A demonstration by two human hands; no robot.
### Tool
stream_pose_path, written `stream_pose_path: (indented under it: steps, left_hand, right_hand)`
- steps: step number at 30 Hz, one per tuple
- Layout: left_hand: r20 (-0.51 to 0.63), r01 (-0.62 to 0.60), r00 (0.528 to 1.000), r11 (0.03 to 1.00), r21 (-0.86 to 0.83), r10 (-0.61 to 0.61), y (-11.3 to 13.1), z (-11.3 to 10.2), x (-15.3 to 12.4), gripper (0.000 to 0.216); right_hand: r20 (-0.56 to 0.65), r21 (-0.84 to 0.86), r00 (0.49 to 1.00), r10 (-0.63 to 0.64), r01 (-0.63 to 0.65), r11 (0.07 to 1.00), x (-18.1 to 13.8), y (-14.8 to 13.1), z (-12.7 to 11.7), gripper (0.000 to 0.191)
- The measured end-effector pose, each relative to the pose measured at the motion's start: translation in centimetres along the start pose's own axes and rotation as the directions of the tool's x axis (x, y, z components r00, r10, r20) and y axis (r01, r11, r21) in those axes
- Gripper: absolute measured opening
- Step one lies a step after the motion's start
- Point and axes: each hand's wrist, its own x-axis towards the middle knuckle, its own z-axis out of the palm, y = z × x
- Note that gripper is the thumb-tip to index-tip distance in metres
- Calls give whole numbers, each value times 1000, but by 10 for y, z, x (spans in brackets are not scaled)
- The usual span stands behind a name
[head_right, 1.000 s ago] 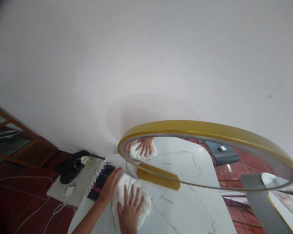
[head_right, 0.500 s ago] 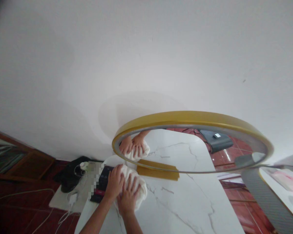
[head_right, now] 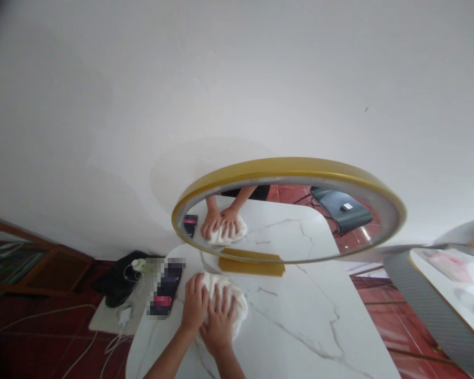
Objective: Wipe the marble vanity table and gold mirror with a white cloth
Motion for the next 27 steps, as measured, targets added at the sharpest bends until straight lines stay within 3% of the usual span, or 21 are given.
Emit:
stream_pose_path:
  steps: [7,14,18,22,24,27]
  left_hand:
    - [88,137,988,979,-148,-125,39,39,-86,47]
    - [279,123,959,963,-241,-53,85,70,-142,42]
    - [368,68,930,972,-225,20,99,73,-143,42]
    - [428,-69,891,977,-202,151,90,64,-129,41]
    - [398,-203,882,966,-163,252,77,58,-121,40]
    - [251,-453,860,891,-27,444,53,50,-110,41]
  right_hand:
    - [-24,-103,994,-109,106,989,-85,67,-5,81]
    - [-113,-254,984,-134,102,962,-153,134,-23,74]
    - [-165,-300,984,-66,14,954,-168,141,-23,74]
    - [-242,-332,969,-55,-29,943,-165,138,-22,74]
    - [-279,-354,954,-109,4,935,-158,138,-22,72]
    - [-317,-389,915,-249,114,914,-142,137,-18,64]
